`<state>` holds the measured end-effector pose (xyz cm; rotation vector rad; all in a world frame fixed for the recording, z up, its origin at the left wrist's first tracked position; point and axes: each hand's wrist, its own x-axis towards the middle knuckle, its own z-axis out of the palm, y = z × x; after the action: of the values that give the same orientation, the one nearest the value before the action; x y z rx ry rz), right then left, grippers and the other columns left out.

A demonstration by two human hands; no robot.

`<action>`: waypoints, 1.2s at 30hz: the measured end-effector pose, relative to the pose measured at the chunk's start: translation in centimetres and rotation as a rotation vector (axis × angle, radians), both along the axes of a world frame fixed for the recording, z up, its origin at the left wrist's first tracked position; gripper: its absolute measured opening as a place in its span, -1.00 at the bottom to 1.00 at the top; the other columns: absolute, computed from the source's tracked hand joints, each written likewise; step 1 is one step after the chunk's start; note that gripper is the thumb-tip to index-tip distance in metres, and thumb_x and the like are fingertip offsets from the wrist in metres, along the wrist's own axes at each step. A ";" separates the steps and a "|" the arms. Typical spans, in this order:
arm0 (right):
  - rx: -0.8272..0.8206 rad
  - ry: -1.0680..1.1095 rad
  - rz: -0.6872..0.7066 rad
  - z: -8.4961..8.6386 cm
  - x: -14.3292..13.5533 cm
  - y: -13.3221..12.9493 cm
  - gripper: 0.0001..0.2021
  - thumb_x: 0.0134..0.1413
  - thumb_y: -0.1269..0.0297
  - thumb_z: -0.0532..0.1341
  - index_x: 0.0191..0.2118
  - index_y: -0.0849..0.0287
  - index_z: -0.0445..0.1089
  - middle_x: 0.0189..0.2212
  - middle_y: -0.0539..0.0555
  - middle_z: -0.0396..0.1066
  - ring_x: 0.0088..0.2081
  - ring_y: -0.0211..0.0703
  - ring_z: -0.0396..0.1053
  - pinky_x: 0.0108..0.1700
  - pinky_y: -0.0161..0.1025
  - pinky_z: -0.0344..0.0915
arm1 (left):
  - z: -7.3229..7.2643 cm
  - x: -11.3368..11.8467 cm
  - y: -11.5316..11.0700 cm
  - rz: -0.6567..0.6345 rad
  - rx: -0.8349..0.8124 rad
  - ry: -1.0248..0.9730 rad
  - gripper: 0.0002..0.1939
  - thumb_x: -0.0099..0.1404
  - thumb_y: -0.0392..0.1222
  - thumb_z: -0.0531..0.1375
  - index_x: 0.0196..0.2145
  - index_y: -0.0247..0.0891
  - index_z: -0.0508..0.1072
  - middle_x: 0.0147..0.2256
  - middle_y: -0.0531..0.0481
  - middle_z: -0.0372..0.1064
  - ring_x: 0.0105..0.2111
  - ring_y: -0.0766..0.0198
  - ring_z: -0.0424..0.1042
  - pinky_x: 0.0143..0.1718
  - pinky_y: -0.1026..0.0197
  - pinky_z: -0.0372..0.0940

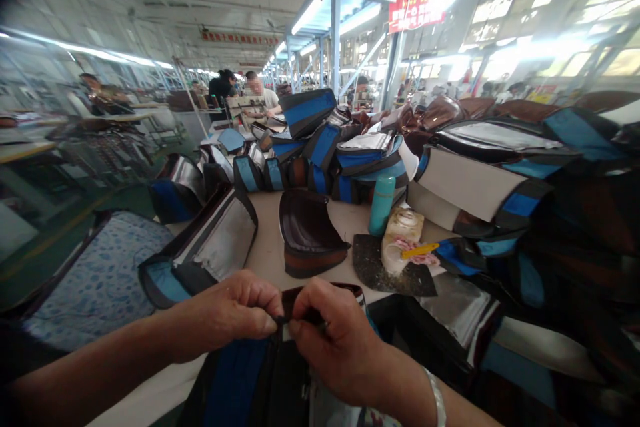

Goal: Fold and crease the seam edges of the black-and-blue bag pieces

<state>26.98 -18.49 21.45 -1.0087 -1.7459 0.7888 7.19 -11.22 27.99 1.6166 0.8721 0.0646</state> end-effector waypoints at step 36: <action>0.534 -0.579 -0.155 -1.1 -1.2 -0.9 -0.77 0.16 0.59 0.02 -0.12 0.24 0.29 -0.25 0.12 0.44 -0.23 -0.09 0.39 -0.25 -0.19 0.31 | 0.3 0.5 -0.6 0.008 0.020 -0.010 -0.90 0.07 -0.20 0.19 -0.48 -0.27 0.35 -0.59 0.16 0.05 -0.55 0.37 -0.06 -0.51 0.19 -0.18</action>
<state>25.81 -19.36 20.32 -1.0330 -2.1637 -0.1038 7.65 -11.85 28.27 1.6304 0.8728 0.0869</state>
